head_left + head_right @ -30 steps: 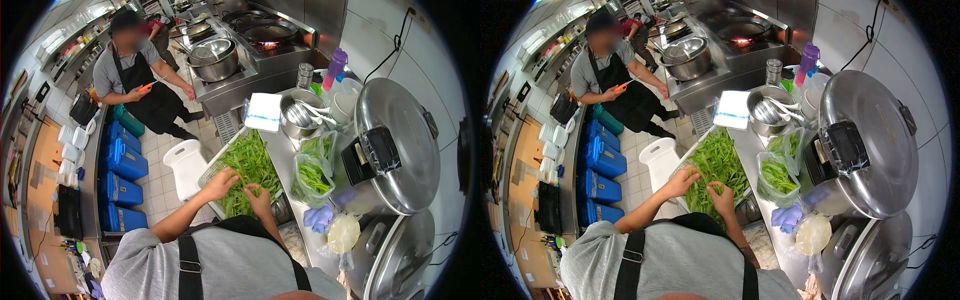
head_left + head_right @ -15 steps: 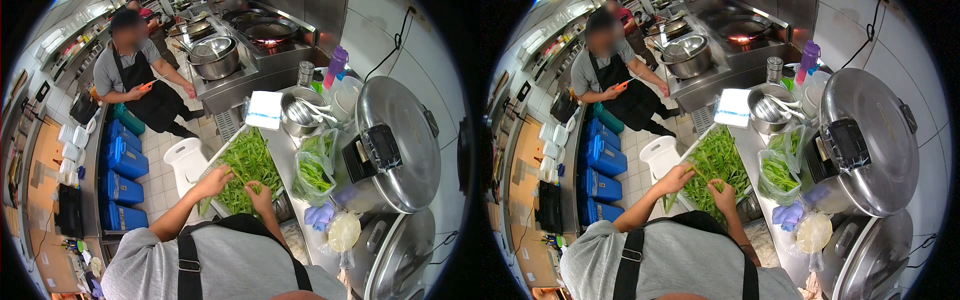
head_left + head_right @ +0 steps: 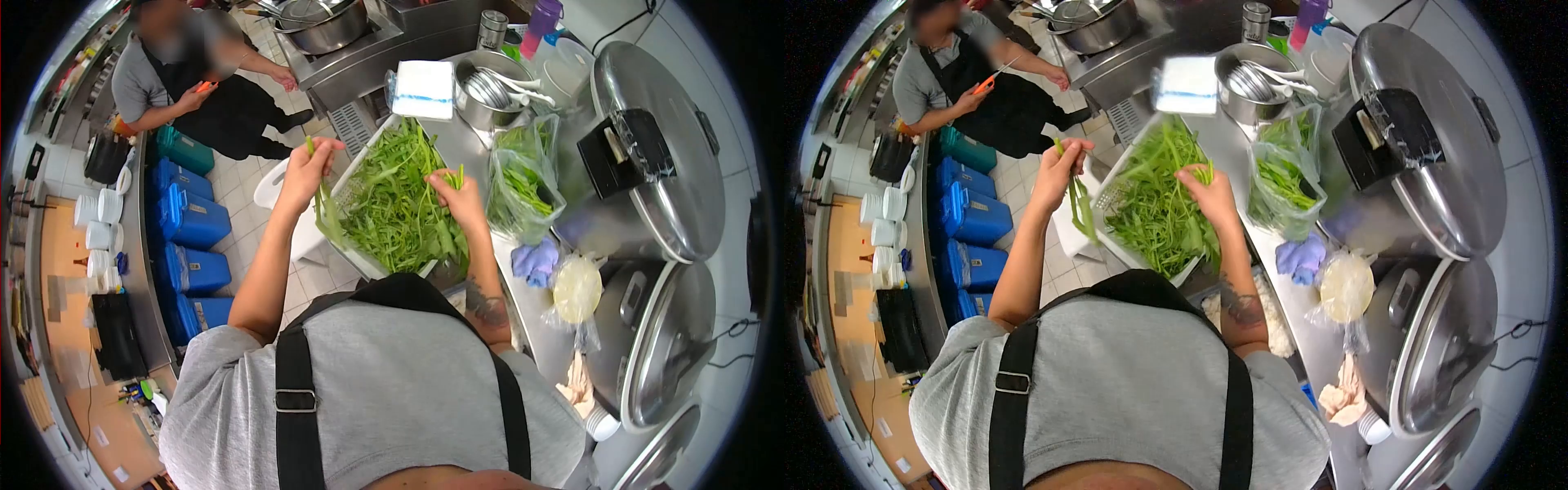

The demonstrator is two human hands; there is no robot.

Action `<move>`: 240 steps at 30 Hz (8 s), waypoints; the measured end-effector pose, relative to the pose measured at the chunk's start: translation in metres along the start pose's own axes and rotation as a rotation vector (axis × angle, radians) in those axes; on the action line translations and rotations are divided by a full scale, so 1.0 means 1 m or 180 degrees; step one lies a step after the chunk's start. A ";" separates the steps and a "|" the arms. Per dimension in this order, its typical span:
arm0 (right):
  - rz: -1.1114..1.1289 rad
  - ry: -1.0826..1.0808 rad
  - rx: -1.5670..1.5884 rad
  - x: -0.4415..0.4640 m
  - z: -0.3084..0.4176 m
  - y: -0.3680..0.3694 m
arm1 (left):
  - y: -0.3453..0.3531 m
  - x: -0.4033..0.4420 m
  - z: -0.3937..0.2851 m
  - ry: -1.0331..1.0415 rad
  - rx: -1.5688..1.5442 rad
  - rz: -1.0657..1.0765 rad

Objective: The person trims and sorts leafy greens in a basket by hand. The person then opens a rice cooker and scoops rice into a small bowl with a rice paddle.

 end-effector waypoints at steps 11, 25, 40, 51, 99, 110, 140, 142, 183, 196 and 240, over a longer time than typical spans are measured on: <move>0.0547 -0.0180 -0.0446 0.003 0.093 0.077 | 0.028 -0.008 -0.055 0.0815 0.0436 0.0938; 0.0110 -0.1597 -0.2998 -0.015 0.157 0.136 | -0.038 -0.021 -0.047 0.0954 -0.0562 0.0254; 0.0904 0.0081 -0.0442 -0.005 0.115 0.137 | -0.027 0.011 -0.076 0.0418 -0.0614 0.1217; -0.0148 -0.0742 -0.1455 -0.005 0.130 0.118 | -0.023 -0.015 -0.103 0.0917 -0.0119 0.1017; -0.0251 -0.1964 -0.2974 -0.005 0.187 0.131 | 0.008 -0.014 -0.056 0.0312 -0.0957 0.1319; -0.0530 -0.1351 -0.0625 0.005 0.165 0.062 | -0.003 -0.025 -0.069 0.0334 -0.3191 0.3371; 0.0722 -0.0571 -0.1004 -0.012 0.118 0.117 | -0.125 0.038 -0.026 0.0502 -0.1919 0.0463; 0.0703 -0.0617 -0.0943 -0.010 0.117 0.120 | -0.085 0.019 -0.018 0.0085 -0.1239 0.0769; 0.0777 -0.1590 -0.1593 -0.042 0.230 0.148 | -0.032 -0.012 0.009 -0.0294 -0.3601 0.2837; 0.0544 -0.1805 -0.2645 -0.023 0.189 0.169 | -0.020 -0.028 -0.006 0.0143 -0.2533 0.2158; -0.0599 -0.0706 0.0106 -0.046 0.070 0.056 | -0.021 -0.035 0.149 0.0606 0.1824 -0.0720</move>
Point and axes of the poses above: each hand's wrist, its own x-axis towards the middle knuckle, its own y-axis out of the palm, z = x × y, the point moved 9 cm from there along x, towards the middle knuckle, and after that the axes turned 13 degrees about -y, right-handed, at the moved point
